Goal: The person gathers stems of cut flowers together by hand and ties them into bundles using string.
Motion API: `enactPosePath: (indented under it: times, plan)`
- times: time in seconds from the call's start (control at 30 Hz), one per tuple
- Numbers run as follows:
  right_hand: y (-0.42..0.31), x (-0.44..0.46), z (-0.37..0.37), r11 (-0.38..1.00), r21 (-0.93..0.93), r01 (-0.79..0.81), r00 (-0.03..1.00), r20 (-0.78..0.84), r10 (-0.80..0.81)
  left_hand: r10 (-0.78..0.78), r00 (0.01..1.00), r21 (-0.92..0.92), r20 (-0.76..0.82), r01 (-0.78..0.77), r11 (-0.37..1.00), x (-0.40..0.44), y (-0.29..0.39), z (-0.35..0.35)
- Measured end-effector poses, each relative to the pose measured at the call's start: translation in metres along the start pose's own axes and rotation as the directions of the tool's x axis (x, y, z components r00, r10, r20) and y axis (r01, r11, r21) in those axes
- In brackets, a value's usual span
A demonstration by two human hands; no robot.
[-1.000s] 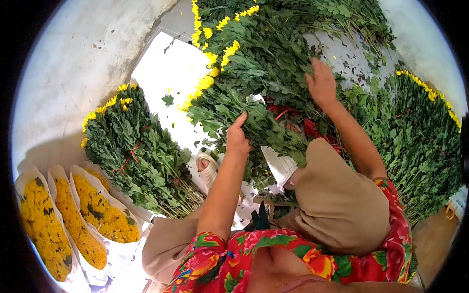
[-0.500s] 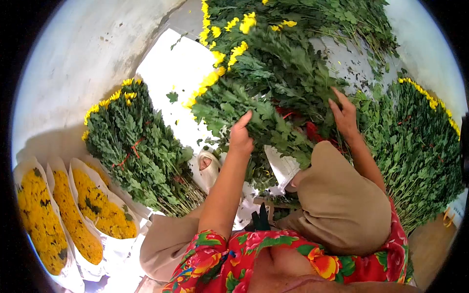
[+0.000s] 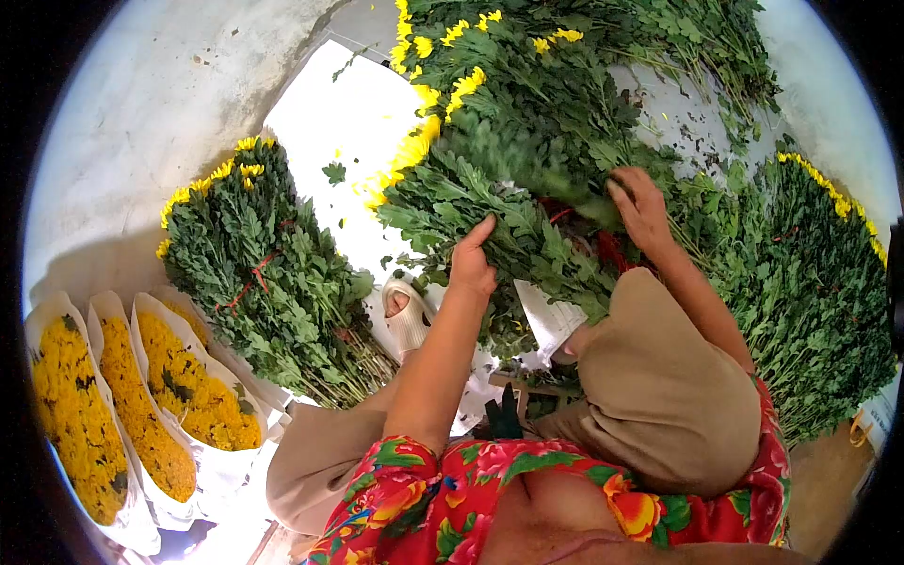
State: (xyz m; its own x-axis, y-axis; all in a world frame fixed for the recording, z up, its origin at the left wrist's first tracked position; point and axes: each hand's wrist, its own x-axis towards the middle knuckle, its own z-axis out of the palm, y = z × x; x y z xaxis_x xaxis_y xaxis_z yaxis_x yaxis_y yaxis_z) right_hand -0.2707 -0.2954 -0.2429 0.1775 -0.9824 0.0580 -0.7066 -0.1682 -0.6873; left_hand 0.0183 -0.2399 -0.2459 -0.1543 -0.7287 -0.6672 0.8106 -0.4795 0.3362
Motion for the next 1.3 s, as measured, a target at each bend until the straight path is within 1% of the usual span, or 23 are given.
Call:
enactPosePath:
  times: [0.03,0.07,0.13,0.17,0.23,0.27,0.33,0.37,0.43,0.5,0.57,0.6,0.63,0.7,0.77,0.87,0.93,0.97,1.03,1.07,1.1,1.17,1.3]
  plan:
    - [0.009,0.010,0.008,0.978,-0.187,0.095,0.987,-0.113,-0.118,-0.010,1.000,-0.023,0.025,0.011,1.000,0.001,-0.002,-0.003]
    - [0.018,0.019,0.018,0.978,-0.187,0.095,0.986,-0.114,-0.118,-0.022,1.000,-0.015,0.022,0.022,1.000,0.003,-0.003,-0.007]
    - [0.030,0.034,0.033,0.878,-0.478,-0.018,0.997,-0.079,-0.022,-0.018,1.000,-0.003,0.018,0.018,1.000,0.005,-0.003,-0.007]
    - [0.031,0.040,0.030,0.879,-0.477,-0.021,0.996,-0.084,-0.022,-0.014,1.000,0.008,0.015,0.014,1.000,0.006,-0.002,-0.007]
    - [0.016,0.056,0.017,0.851,-0.495,-0.177,0.949,0.142,0.280,0.001,1.000,0.033,0.010,-0.001,0.999,0.005,0.001,-0.003]
    - [0.018,0.056,0.016,0.851,-0.494,-0.178,0.949,0.143,0.281,0.012,1.000,0.052,0.001,-0.012,0.999,0.003,0.002,-0.001]
    - [0.025,0.056,0.007,0.938,-0.205,-0.279,0.947,0.101,0.304,0.006,1.000,0.035,0.008,-0.006,0.999,0.004,0.003,-0.003]
    - [0.028,0.053,0.001,0.938,-0.211,-0.274,0.948,0.103,0.300,0.000,1.000,0.018,0.014,0.000,1.000,0.005,0.003,-0.004]
    - [0.023,0.040,-0.017,0.963,-0.014,-0.268,0.961,0.064,0.269,0.005,1.000,0.016,0.013,-0.005,1.000,0.003,0.002,-0.003]
    - [0.028,0.022,-0.017,0.983,0.009,-0.184,0.983,0.023,0.184,0.009,1.000,0.022,0.013,-0.010,1.000,0.003,0.004,-0.002]
    - [0.005,0.004,-0.027,0.941,0.226,-0.250,0.968,0.079,0.238,0.026,0.999,0.014,0.025,-0.026,1.000,0.003,0.003,-0.002]
    - [0.031,-0.004,-0.021,0.957,0.034,-0.288,0.955,0.080,0.284,0.025,0.999,0.011,0.025,-0.025,1.000,0.004,0.003,-0.004]
    - [0.049,-0.009,-0.014,0.957,0.029,-0.289,0.955,0.082,0.286,-0.004,1.000,0.001,0.012,0.004,1.000,0.007,0.004,-0.007]
    - [0.062,-0.012,-0.008,0.890,-0.007,-0.455,0.879,0.156,0.451,-0.040,0.999,-0.009,0.002,0.040,0.999,0.009,0.002,-0.009]
    - [0.057,-0.003,-0.007,0.903,-0.084,-0.421,0.884,0.185,0.429,-0.019,1.000,-0.004,0.013,0.019,1.000,0.010,-0.001,-0.009]
    - [0.060,0.021,0.006,0.915,-0.082,-0.396,0.912,0.077,0.402,-0.024,0.999,0.014,0.027,0.024,1.000,0.012,-0.002,-0.007]
    - [0.077,0.034,0.024,0.928,0.072,-0.364,0.931,0.003,0.365,-0.041,0.999,0.027,0.003,0.041,0.999,0.013,-0.001,-0.004]
    - [0.076,0.032,0.021,0.929,0.074,-0.363,0.931,0.001,0.364,-0.058,0.998,0.041,-0.023,0.059,0.997,0.014,0.000,-0.001]
    - [0.029,0.035,-0.002,0.952,-0.049,-0.302,0.944,-0.157,0.291,-0.040,0.999,0.044,0.015,0.039,0.998,0.015,0.002,0.000]
    - [0.026,0.031,-0.007,0.981,-0.172,-0.092,0.972,-0.227,0.052,-0.027,0.998,0.041,0.051,0.025,0.999,0.015,0.002,0.000]
    - [0.021,0.027,-0.008,0.982,-0.169,-0.088,0.974,-0.223,0.049,-0.023,0.999,0.039,0.047,0.021,0.999,0.015,0.003,0.001]
    - [0.003,0.017,-0.009,0.996,0.005,0.093,0.952,-0.295,-0.087,-0.011,0.998,0.060,0.066,0.007,0.998,0.013,0.005,0.006]
    - [-0.055,0.002,-0.020,0.999,0.038,0.039,0.988,-0.150,-0.033,-0.018,0.997,0.076,0.081,0.012,0.997,0.014,0.005,0.013]
